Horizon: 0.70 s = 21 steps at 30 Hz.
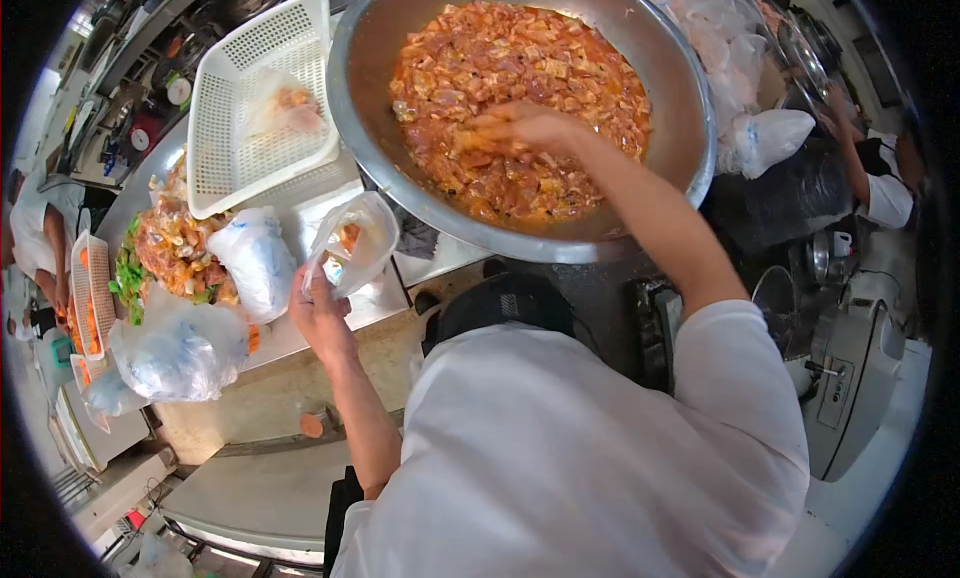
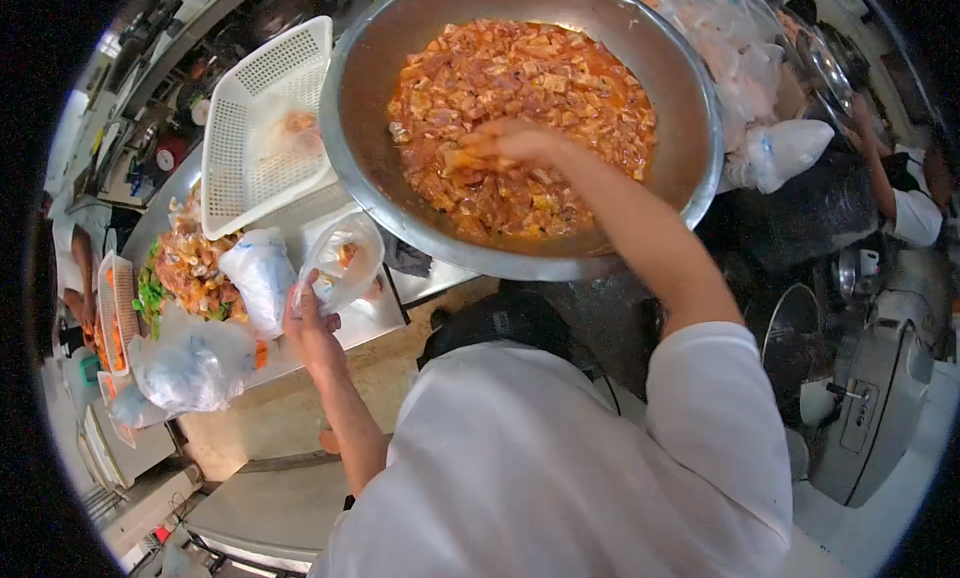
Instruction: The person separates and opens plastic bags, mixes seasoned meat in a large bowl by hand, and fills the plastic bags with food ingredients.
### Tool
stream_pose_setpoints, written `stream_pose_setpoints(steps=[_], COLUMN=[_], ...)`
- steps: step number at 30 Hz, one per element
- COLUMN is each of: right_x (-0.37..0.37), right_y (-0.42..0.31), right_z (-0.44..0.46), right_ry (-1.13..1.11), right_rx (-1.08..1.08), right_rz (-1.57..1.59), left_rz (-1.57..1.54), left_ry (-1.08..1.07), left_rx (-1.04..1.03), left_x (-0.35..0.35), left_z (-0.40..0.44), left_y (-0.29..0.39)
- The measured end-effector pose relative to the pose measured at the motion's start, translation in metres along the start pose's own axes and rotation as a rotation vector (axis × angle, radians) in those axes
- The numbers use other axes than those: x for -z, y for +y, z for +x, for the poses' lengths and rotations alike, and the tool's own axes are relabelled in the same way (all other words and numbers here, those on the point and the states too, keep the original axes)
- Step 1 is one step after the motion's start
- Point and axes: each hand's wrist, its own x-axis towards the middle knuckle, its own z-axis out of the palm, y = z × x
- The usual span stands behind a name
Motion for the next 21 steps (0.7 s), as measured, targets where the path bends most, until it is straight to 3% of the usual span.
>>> stream_pose_setpoints(steps=[3, 5, 7, 9, 11, 13, 15, 19, 21], right_x=[0.057, 0.068, 0.061, 0.038, 0.008, -0.033, -0.067, -0.125, -0.172], right_y=[0.036, 0.032, 0.048, 0.105, 0.108, 0.033, -0.061, -0.169, -0.157], right_z=[-0.042, -0.088, -0.111, -0.094, -0.082, -0.086, -0.094, -0.073, -0.016], right_ry=[-0.272, -0.204, -0.120, -0.159, -0.208, -0.234, -0.230, -0.330, -0.599], right_rx=[-0.223, -0.532, -0.661, -0.511, -0.290, -0.141, -0.196, 0.116, 0.229], right_rz=[-0.361, -0.614, -0.857, -1.234, -1.303, -0.982, -0.535, -0.443, -0.436], left_rz=[0.004, 0.007, 0.025, -0.020, -0.036, 0.017, 0.046, 0.099, 0.163], left_ry=[-0.018, -0.035, -0.043, -0.073, -0.083, -0.084, -0.082, -0.080, -0.085], left_rx=[-0.021, -0.044, -0.063, -0.022, -0.005, -0.047, -0.069, -0.130, -0.196], left_x=[0.002, 0.004, 0.003, 0.004, 0.007, 0.010, 0.015, 0.022, 0.023], left_z=[0.003, 0.004, 0.003, 0.005, 0.006, 0.007, 0.006, 0.006, 0.007], left_y=[-0.004, -0.004, -0.002, -0.005, -0.005, -0.004, -0.003, -0.007, -0.003])
